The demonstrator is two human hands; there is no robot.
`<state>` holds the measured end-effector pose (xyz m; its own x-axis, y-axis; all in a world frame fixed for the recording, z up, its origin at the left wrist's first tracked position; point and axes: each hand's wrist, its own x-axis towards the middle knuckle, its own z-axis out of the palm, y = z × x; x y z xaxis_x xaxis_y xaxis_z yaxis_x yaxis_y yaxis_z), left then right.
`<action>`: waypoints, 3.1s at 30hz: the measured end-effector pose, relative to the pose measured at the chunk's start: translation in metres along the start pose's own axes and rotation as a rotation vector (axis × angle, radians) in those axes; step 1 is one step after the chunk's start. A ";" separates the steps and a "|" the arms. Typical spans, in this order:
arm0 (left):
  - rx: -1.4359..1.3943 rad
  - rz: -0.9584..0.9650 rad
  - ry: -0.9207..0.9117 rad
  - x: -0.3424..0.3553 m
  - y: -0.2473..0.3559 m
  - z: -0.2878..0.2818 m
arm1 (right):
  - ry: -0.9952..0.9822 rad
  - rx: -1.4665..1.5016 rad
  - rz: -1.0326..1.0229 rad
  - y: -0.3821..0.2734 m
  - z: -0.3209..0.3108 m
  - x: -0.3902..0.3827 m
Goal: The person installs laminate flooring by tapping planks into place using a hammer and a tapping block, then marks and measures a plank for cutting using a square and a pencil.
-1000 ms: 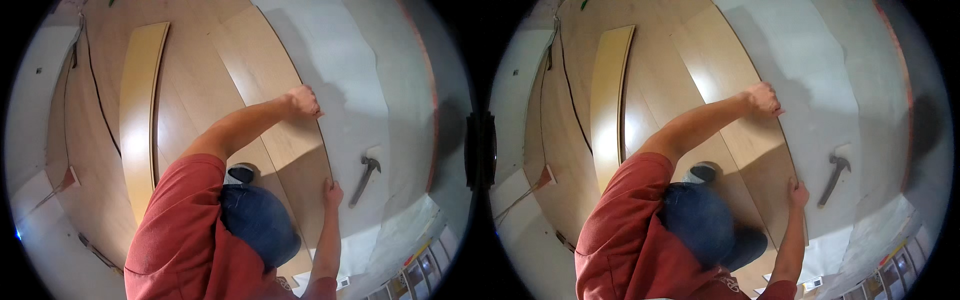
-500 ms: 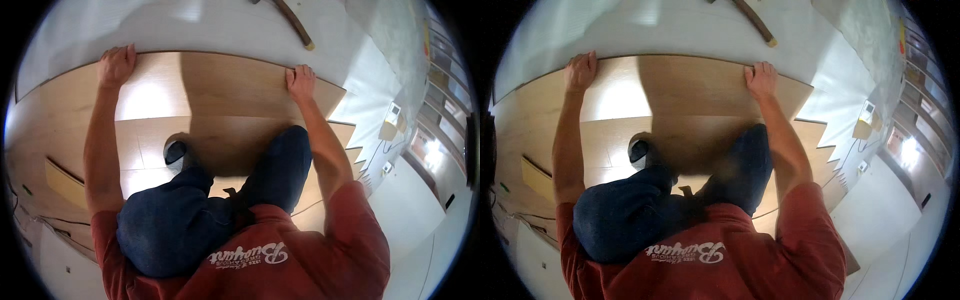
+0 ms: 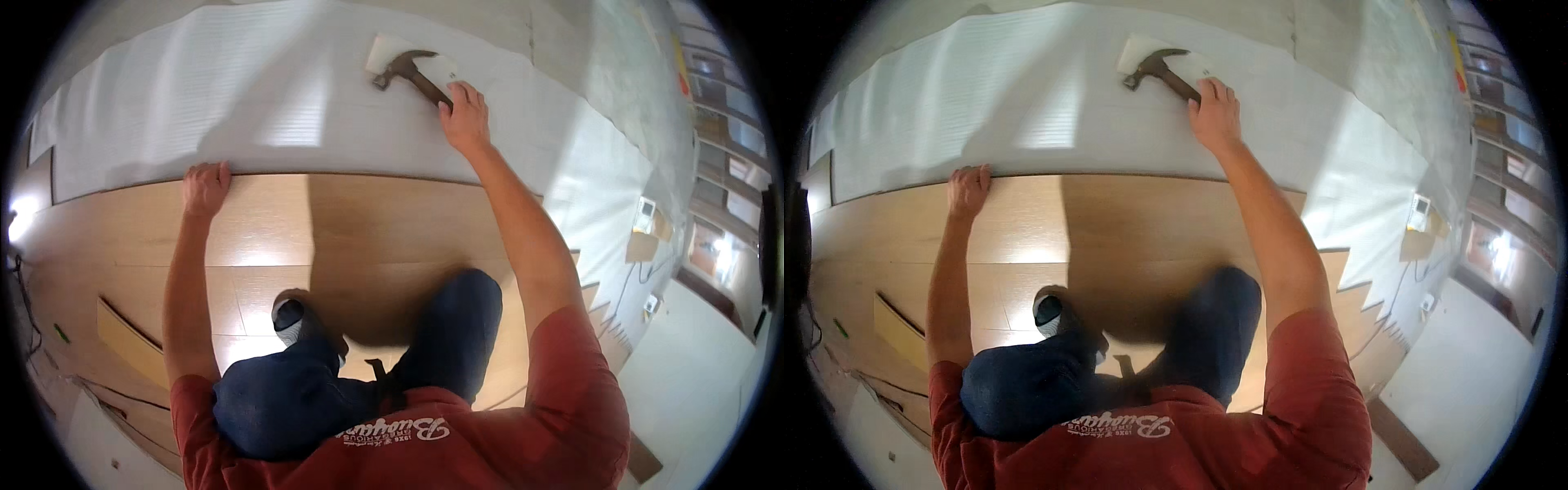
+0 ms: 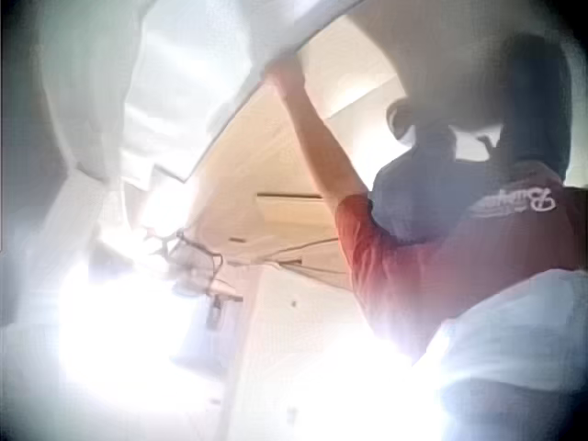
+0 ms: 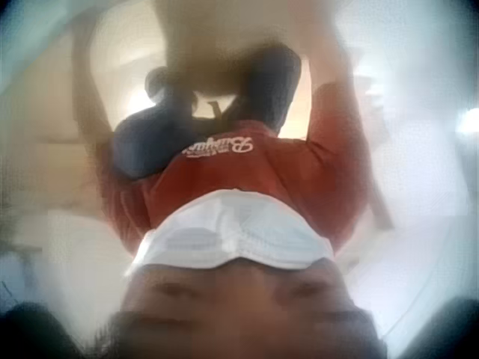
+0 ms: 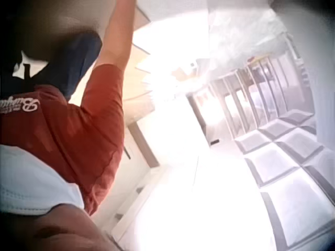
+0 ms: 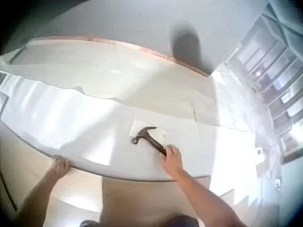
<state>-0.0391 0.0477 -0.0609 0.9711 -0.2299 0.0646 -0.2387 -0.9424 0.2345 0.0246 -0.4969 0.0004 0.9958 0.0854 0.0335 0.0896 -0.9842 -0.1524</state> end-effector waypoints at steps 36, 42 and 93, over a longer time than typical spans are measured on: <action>-0.515 -0.422 -0.092 0.018 -0.006 -0.031 | -0.408 0.234 -0.437 -0.286 0.040 -0.013; -0.452 -0.427 -0.156 0.026 0.005 -0.062 | -0.425 0.167 -0.428 -0.310 0.013 -0.006; -0.402 -0.335 -0.140 0.021 0.012 -0.039 | -0.573 -0.440 -0.332 -0.283 -0.060 0.105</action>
<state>-0.0220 0.0408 -0.0191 0.9795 0.0112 -0.2010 0.1272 -0.8085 0.5746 0.1030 -0.2182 0.1065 0.7840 0.3342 -0.5231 0.4869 -0.8538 0.1843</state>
